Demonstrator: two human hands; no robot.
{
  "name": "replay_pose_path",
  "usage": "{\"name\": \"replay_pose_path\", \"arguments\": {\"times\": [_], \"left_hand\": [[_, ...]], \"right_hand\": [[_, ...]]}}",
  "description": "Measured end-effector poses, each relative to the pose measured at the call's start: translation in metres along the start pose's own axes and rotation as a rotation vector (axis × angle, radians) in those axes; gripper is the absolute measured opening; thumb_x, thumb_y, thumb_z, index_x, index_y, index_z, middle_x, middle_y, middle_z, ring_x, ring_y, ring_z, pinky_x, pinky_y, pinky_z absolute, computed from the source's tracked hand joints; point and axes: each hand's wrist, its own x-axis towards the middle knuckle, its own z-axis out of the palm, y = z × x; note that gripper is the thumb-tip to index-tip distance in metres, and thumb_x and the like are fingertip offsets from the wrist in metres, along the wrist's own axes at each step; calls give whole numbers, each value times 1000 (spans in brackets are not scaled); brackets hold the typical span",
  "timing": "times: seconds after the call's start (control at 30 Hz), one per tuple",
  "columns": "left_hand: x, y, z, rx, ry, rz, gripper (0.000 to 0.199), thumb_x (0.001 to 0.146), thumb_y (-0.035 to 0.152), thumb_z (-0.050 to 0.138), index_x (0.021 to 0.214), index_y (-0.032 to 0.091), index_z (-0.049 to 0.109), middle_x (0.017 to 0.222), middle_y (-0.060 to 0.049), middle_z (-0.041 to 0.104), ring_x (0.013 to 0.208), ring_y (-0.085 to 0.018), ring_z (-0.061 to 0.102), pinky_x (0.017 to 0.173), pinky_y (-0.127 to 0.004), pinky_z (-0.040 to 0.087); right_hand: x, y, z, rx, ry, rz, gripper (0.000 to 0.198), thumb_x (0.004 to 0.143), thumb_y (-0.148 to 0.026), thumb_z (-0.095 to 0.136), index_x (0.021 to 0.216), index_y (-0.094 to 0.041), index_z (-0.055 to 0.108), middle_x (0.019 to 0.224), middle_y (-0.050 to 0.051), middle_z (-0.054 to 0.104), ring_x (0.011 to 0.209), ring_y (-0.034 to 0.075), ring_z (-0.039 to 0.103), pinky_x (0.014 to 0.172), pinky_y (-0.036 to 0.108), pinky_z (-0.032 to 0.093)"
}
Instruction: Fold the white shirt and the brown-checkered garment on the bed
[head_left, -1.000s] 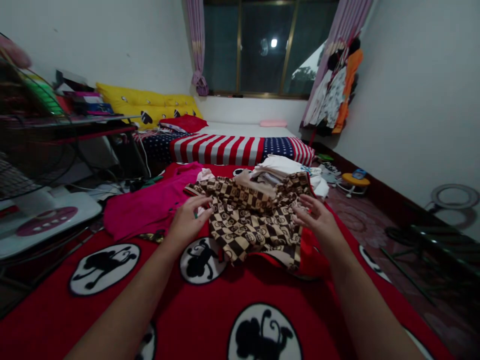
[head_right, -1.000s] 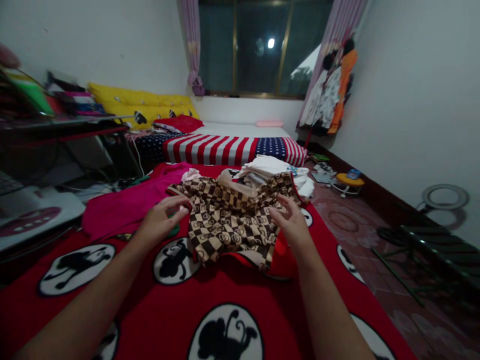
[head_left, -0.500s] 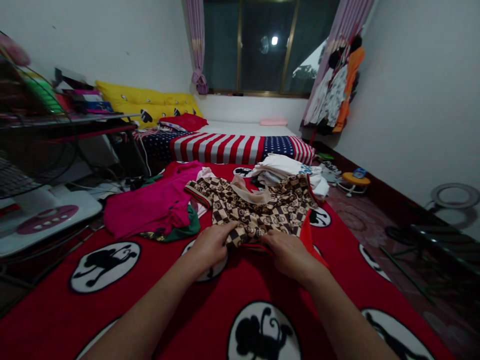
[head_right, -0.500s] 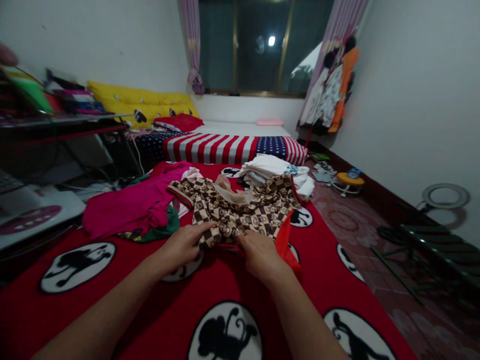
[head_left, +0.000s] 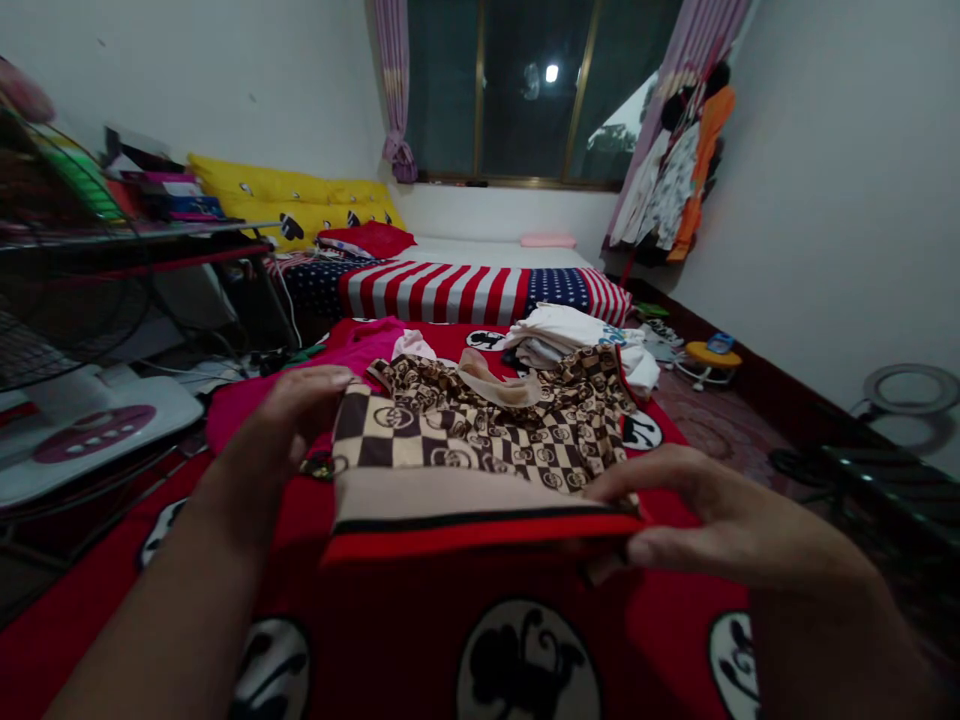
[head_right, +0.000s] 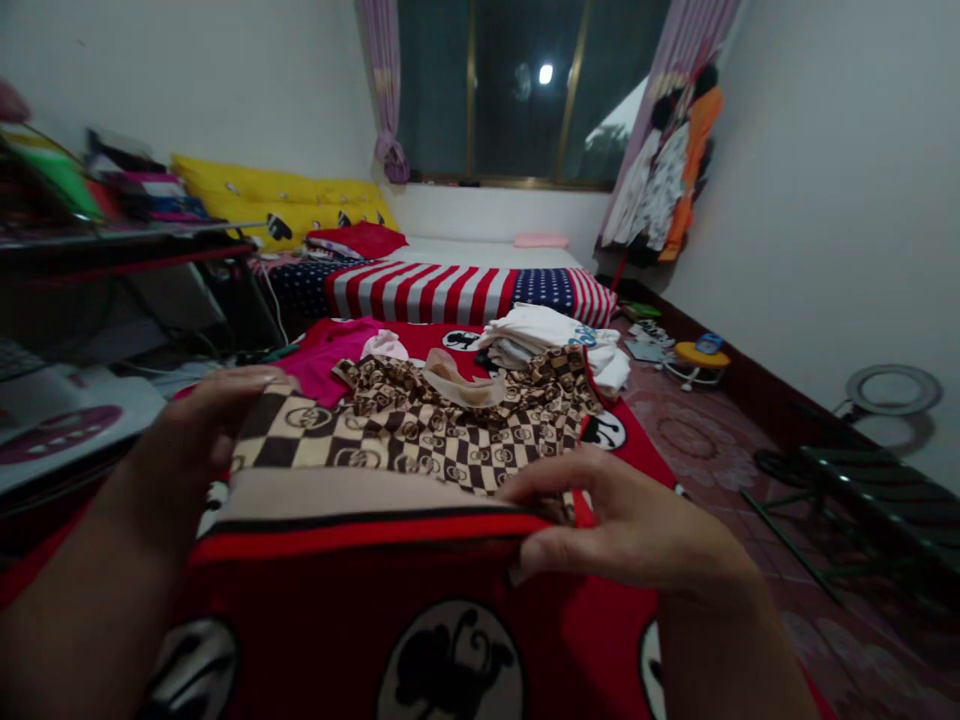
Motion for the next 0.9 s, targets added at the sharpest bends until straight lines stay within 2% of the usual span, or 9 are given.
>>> {"name": "replay_pose_path", "arguments": {"times": [0.1, 0.2, 0.3, 0.4, 0.47, 0.57, 0.63, 0.7, 0.9], "left_hand": [[-5, 9, -14, -93, 33, 162, 35, 82, 46, 55, 56, 23, 54, 61, 1, 52, 64, -15, 52, 64, -28, 48], [-5, 14, -16, -178, 171, 262, 33, 87, 43, 50, 60, 25, 55, 63, 3, 52, 70, -14, 53, 74, -28, 47], [-2, 11, -3, -112, 104, 290, 28, 86, 41, 51, 65, 23, 58, 67, 4, 58, 71, -15, 55, 72, -28, 47], [0, -7, 27, 195, -92, 213, 26, 84, 43, 57, 78, 19, 65, 77, -1, 67, 75, -18, 62, 72, -30, 50], [-2, -32, 50, 460, -280, 141, 38, 85, 49, 56, 105, 19, 66, 105, -7, 69, 97, -23, 63, 85, -35, 50], [-7, -82, 79, 876, -453, 130, 67, 86, 60, 48, 143, 25, 38, 152, -11, 32, 138, -30, 30, 109, -47, 31], [-11, -112, 90, 1113, -396, 144, 64, 88, 59, 44, 144, 29, 36, 156, -9, 20, 144, -32, 12, 113, -53, 16], [-13, -133, 95, 1241, -339, 194, 62, 89, 60, 42, 144, 31, 36, 157, -9, 16, 144, -32, 8, 114, -53, 11], [-14, -139, 95, 1318, -293, 268, 62, 90, 62, 38, 144, 32, 35, 156, -8, 20, 144, -31, 14, 114, -52, 14]], "right_hand": [[-7, 4, -10, 160, -28, -105, 36, 74, -46, 72, 99, -20, 73, 89, 7, 73, 84, 22, 68, 76, 30, 55], [0, 13, -14, 210, 179, -175, 33, 76, -47, 70, 97, -21, 72, 87, 7, 73, 80, 19, 68, 73, 28, 55], [11, 19, -12, 207, 337, -158, 25, 78, -40, 71, 93, -21, 72, 83, 5, 72, 75, 15, 68, 69, 24, 55], [19, 23, -8, 207, 373, -105, 23, 77, -39, 72, 91, -20, 72, 84, 5, 72, 72, 14, 67, 68, 24, 55], [23, 27, -6, 185, 374, -45, 26, 76, -40, 73, 91, -20, 71, 84, 5, 72, 73, 14, 67, 69, 24, 55], [29, 34, -3, 138, 396, 50, 29, 73, -42, 74, 90, -18, 71, 83, 5, 72, 73, 14, 67, 69, 24, 54], [33, 36, 0, 132, 401, 81, 31, 73, -42, 74, 90, -17, 70, 82, 6, 72, 73, 15, 67, 69, 26, 53], [38, 37, 6, 141, 383, 73, 32, 73, -42, 73, 91, -17, 69, 83, 6, 72, 73, 15, 66, 70, 27, 53], [53, 45, 34, 73, 266, 65, 24, 78, -35, 65, 92, -16, 67, 81, 4, 69, 71, 14, 64, 66, 26, 51]]}}
